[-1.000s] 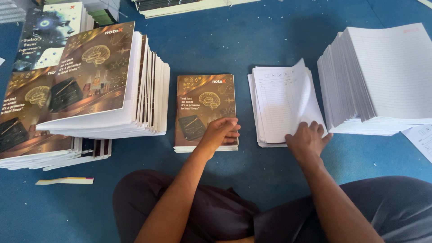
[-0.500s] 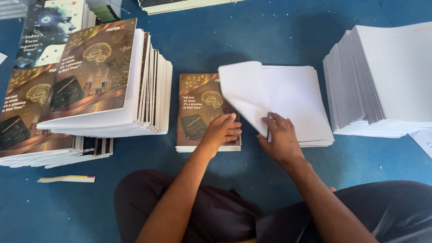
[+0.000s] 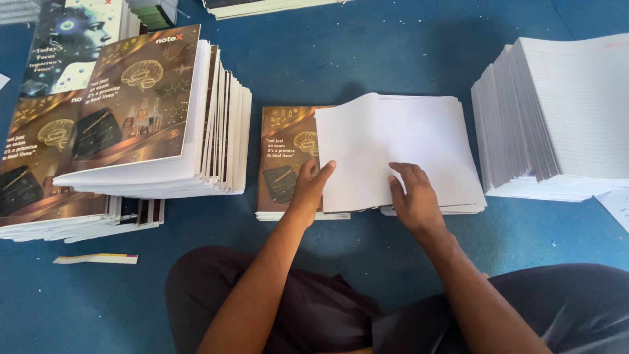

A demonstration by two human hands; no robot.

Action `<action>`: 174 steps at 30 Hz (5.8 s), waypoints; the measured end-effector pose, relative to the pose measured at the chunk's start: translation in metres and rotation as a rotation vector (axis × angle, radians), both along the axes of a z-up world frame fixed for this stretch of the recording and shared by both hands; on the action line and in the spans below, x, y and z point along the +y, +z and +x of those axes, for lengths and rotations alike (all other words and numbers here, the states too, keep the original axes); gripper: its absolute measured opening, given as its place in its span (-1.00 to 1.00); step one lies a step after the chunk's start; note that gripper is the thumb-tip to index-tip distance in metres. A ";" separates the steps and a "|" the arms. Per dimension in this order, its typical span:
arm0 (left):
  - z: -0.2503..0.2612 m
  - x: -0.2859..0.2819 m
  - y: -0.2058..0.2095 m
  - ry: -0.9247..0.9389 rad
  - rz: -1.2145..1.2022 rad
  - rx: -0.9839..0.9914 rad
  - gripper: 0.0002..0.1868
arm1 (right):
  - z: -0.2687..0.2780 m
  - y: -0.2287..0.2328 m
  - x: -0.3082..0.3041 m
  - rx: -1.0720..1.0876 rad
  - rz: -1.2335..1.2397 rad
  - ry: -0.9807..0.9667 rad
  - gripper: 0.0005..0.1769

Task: The person inserts a stack of lined index pages into a brown notebook cover, then places the assembled notebook onto a growing stack. This process is repeated multiple times with identical notebook covers and page stacks.

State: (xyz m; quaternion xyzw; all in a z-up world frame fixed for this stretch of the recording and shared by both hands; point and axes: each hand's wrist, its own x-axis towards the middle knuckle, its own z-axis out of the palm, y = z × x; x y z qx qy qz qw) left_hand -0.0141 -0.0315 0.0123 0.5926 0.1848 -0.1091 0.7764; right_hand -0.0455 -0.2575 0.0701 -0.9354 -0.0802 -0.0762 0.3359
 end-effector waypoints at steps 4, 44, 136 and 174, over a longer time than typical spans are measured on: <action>0.006 0.002 -0.031 0.049 0.074 -0.116 -0.22 | 0.005 -0.017 -0.007 0.108 -0.090 -0.043 -0.47; 0.000 0.023 -0.012 0.208 0.702 -0.520 -0.74 | 0.039 0.116 -0.166 -0.286 -0.162 -0.198 -0.69; 0.047 -0.154 0.185 -0.108 0.695 -0.575 -0.64 | 0.027 0.096 -0.091 0.239 0.502 0.087 -0.20; -0.020 -0.041 0.020 -0.306 0.127 0.305 -0.50 | 0.059 0.091 -0.118 0.433 0.691 -0.206 -0.24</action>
